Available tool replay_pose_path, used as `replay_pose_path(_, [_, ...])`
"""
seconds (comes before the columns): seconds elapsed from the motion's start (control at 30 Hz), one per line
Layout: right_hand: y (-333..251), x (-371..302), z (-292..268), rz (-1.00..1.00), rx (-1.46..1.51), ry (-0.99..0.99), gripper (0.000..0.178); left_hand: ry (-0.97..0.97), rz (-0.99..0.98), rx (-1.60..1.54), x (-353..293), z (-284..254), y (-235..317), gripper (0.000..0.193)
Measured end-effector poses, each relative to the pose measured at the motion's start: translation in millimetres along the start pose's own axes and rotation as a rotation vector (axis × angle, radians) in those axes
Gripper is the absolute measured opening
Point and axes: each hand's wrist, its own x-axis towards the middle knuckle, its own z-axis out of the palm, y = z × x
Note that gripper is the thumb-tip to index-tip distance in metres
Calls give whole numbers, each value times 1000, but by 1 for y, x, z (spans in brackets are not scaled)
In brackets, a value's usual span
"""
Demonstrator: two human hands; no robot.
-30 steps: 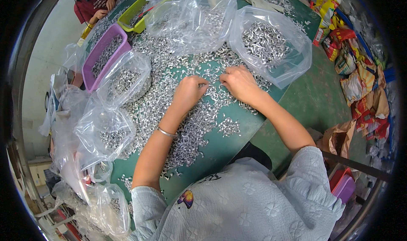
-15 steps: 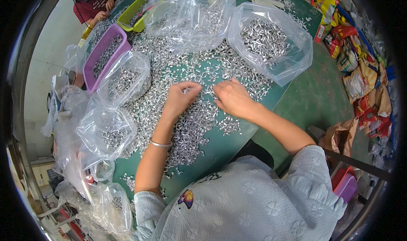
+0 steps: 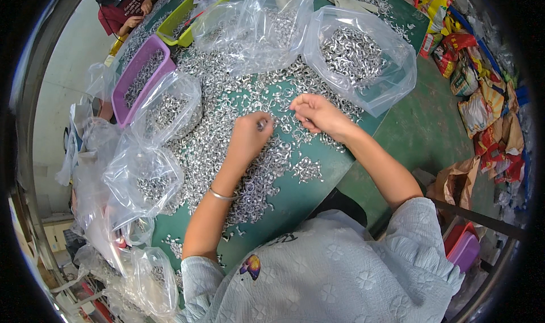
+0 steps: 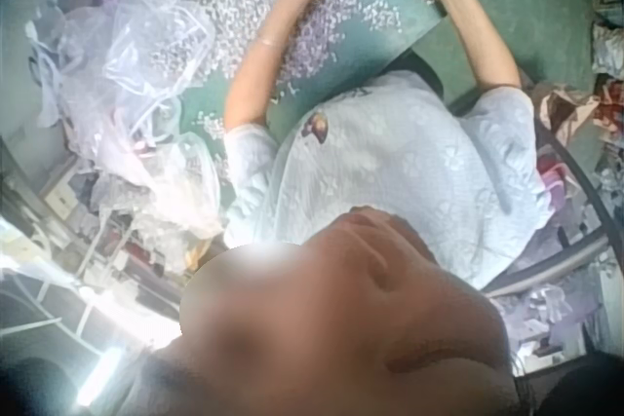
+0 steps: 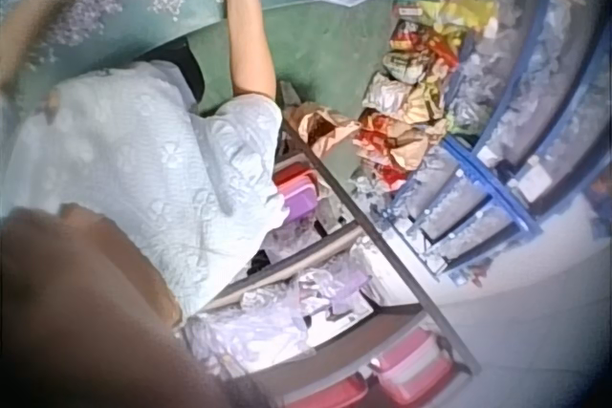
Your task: The person sorts small metal jewelry hooks by hand on a green workspace, picking through a large pile and moving selected items into various plastic bags and containers.
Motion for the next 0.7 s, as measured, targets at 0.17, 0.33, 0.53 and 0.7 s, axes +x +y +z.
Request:
replay_pose_path(0.17, [5, -4, 25, -472, -1216, 164, 14, -141, -555, -1493, -5, -34, -1, 17])
replay_pose_path(0.33, [15, 2, 23, -493, -1230, 165, 14, 88, -634, -1624, -11, -38, 11, 24])
replay_pose_path(0.53, [4, 4, -3, -128, 358, -144, 13, 84, -906, -1759, -29, -31, 21, 17])
replay_pose_path(0.7, [0, -1, 17, 10, 688, -205, 19, -21, -1042, -1742, -54, -6, 47, 23])
